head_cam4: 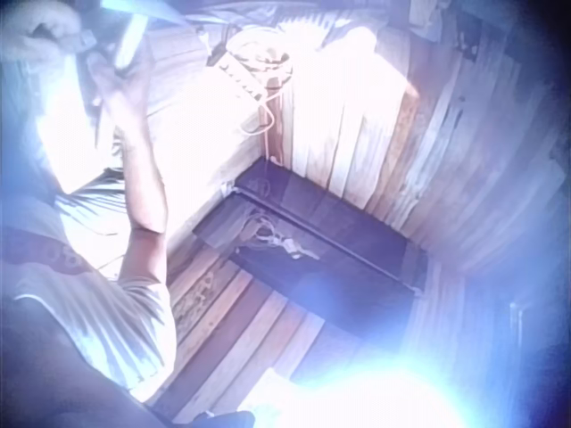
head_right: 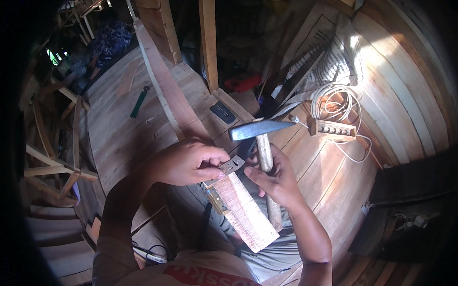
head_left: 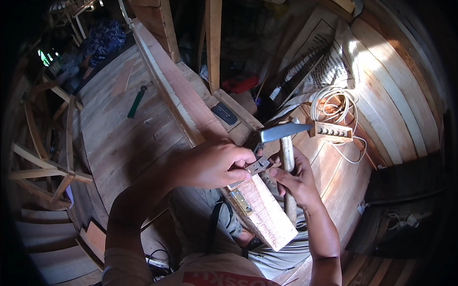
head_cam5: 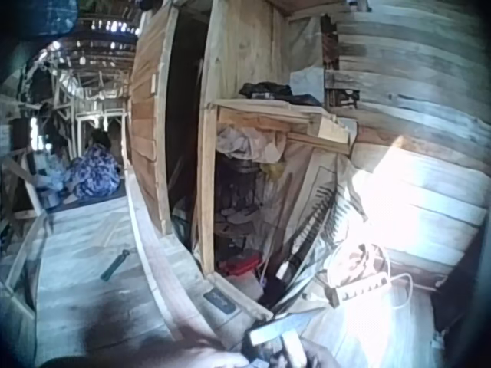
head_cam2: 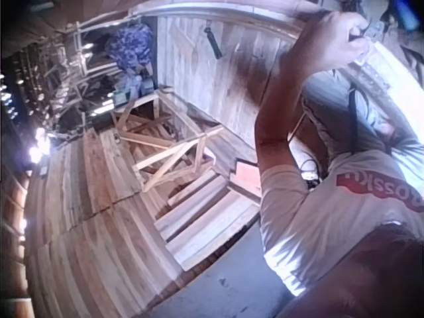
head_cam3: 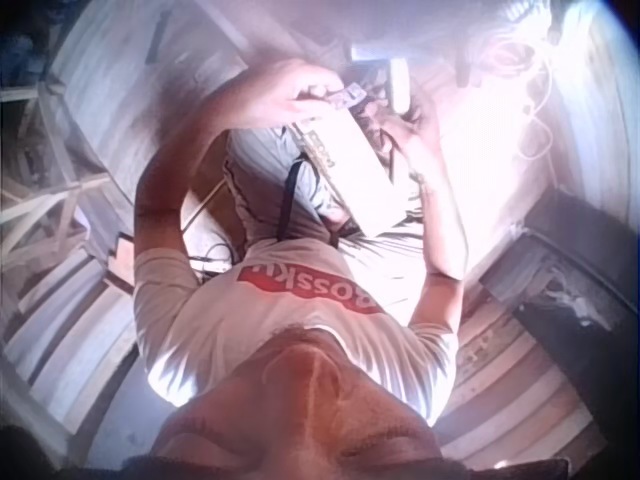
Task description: The person sits on the floor and uses a hammer to drive nails into a metal hinge attached to a wooden plank. The person holds the plank steady with one hand and strikes the nails with the other.
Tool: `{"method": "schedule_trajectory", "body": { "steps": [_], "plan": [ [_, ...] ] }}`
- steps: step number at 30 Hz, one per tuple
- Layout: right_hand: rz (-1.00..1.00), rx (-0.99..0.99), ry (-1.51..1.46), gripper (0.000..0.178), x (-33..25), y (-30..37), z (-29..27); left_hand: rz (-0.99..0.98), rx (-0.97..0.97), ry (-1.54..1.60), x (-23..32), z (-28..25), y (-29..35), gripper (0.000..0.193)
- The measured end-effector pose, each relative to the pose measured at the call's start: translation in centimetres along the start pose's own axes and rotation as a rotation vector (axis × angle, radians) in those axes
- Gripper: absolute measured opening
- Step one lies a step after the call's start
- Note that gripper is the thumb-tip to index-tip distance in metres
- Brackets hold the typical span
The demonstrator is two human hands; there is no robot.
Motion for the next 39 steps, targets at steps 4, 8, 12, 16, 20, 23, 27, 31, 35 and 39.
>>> {"method": "schedule_trajectory", "body": {
  "steps": [4, 8, 12, 16, 20, 23, 27, 31, 35, 39],
  "plan": [
    [-0.025, 0.019, 0.088, 0.039, -1.4, -0.7, 0.6, 0.053, 0.027, -0.048, -0.2, 0.3, 0.0, 0.022],
    [-0.038, -0.023, 0.134, 0.031, -1.4, -1.2, 1.3, 0.145, 0.096, -0.096, -0.8, 0.7, 0.0, 0.021],
    [-0.016, -0.067, 0.180, 0.026, -0.8, -0.8, 1.1, 0.202, 0.286, 0.054, -1.2, 1.4, 0.6, 0.018],
    [-0.003, -0.117, 0.249, 0.023, -1.1, -0.4, 0.5, 0.311, 0.771, 0.071, -1.9, 3.5, 3.6, 0.011],
    [-0.038, -0.179, 0.337, 0.022, -1.3, -0.4, -0.3, 0.132, 0.991, 0.259, -2.7, 10.0, 6.6, 0.022],
    [-0.078, -0.253, 0.379, 0.022, -1.2, -0.5, -0.3, -0.037, 0.788, 0.450, -2.2, 12.9, 6.9, 0.033],
    [-0.137, -0.355, 0.429, 0.022, -1.3, -0.9, -0.3, -0.105, 0.824, 0.548, -2.0, 12.9, 6.7, 0.020],
    [-0.174, -0.413, 0.497, 0.022, -1.8, -0.9, 0.0, -0.138, 0.813, 0.586, -1.9, 12.6, 7.3, 0.015],
    [-0.180, -0.453, 0.555, 0.023, -2.1, -1.2, -0.1, -0.125, 0.835, 0.584, -1.8, 12.3, 7.3, 0.015],
    [-0.180, -0.438, 0.548, 0.022, -1.9, -1.2, 0.0, -0.039, 1.058, 0.390, -2.4, 11.8, 7.1, 0.021]
  ]
}}
Point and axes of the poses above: each hand's wrist, its own y-axis away from the middle knuckle, its own z-axis out of the palm, x = y × z, the point moved 1 cm from there along -y, towards the middle knuckle, and after that the axes turned 4 degrees about x, right-handed, at the moved point
